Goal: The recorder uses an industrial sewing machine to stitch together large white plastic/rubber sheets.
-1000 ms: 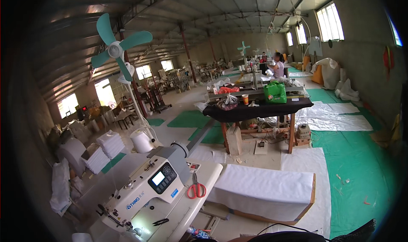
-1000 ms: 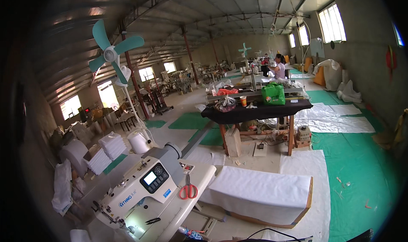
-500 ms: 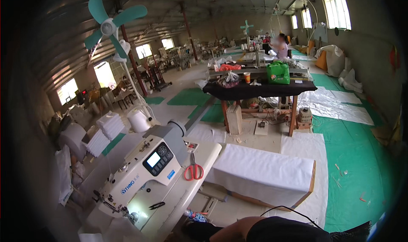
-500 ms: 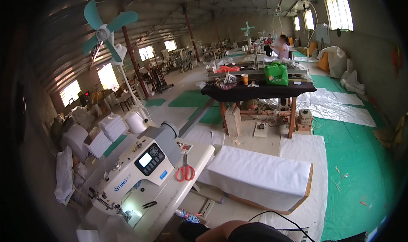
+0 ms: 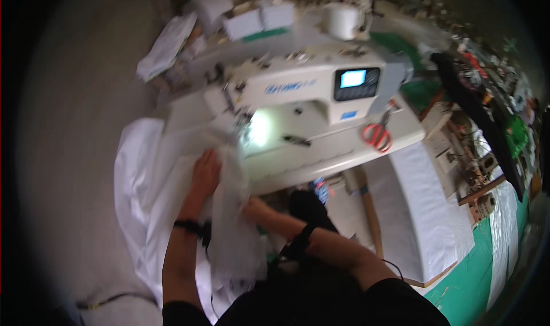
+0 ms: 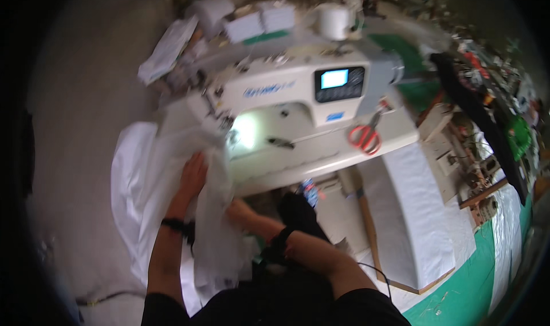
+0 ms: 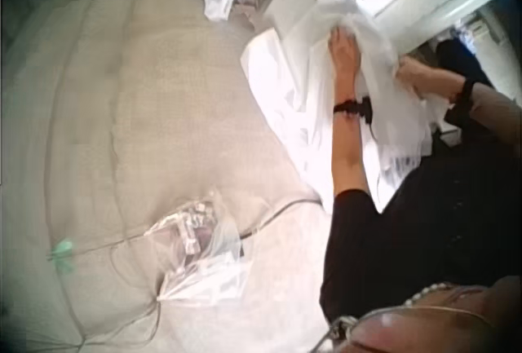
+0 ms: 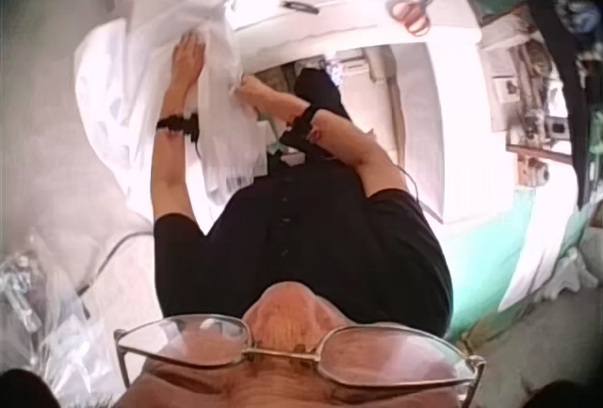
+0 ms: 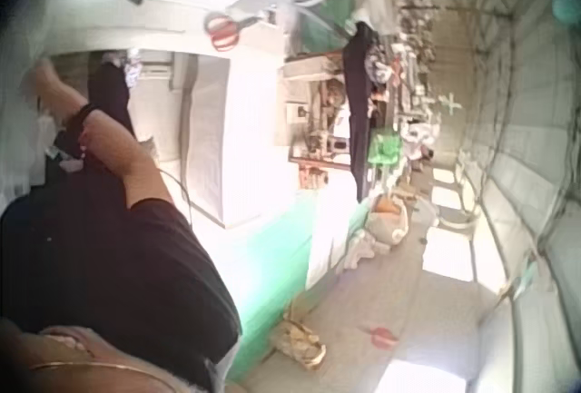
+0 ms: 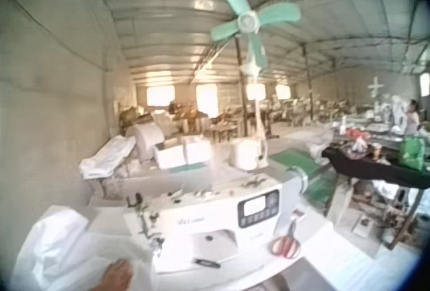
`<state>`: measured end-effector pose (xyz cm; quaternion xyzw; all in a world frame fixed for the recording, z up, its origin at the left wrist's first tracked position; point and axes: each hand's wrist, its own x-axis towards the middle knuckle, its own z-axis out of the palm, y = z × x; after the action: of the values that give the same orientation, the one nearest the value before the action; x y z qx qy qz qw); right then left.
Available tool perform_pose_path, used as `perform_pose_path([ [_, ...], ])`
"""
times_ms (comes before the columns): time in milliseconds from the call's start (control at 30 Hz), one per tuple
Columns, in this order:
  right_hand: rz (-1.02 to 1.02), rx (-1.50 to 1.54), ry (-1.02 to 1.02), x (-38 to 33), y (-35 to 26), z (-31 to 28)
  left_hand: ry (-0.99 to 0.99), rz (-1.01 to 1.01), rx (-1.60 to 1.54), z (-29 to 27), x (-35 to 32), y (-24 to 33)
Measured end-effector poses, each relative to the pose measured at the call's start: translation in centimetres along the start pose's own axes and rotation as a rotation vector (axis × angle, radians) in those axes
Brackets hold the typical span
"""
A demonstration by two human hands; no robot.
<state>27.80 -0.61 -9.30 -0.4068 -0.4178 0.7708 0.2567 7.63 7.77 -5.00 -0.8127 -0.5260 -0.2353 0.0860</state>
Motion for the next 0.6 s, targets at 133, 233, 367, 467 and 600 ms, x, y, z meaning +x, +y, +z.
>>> perform_pose_path([
  [133,0.058,0.067,-0.055,-2.4,-2.6,-0.9,-0.067,-0.104,0.024,-2.0,5.2,3.1],
  [233,0.098,0.123,-0.127,-4.2,-4.3,-0.3,-0.173,-0.078,0.088,-3.2,6.0,2.5],
  [367,0.115,0.037,-0.160,-4.8,-4.6,0.1,-0.287,-0.199,0.025,-3.8,6.3,1.9],
  [467,0.144,0.041,-0.214,-4.8,-4.4,0.1,-0.392,-0.116,-0.023,-3.8,7.4,0.5],
  [600,-0.001,0.035,-0.313,-4.2,-2.5,0.0,-0.215,-0.199,-0.425,-3.1,11.0,0.7],
])
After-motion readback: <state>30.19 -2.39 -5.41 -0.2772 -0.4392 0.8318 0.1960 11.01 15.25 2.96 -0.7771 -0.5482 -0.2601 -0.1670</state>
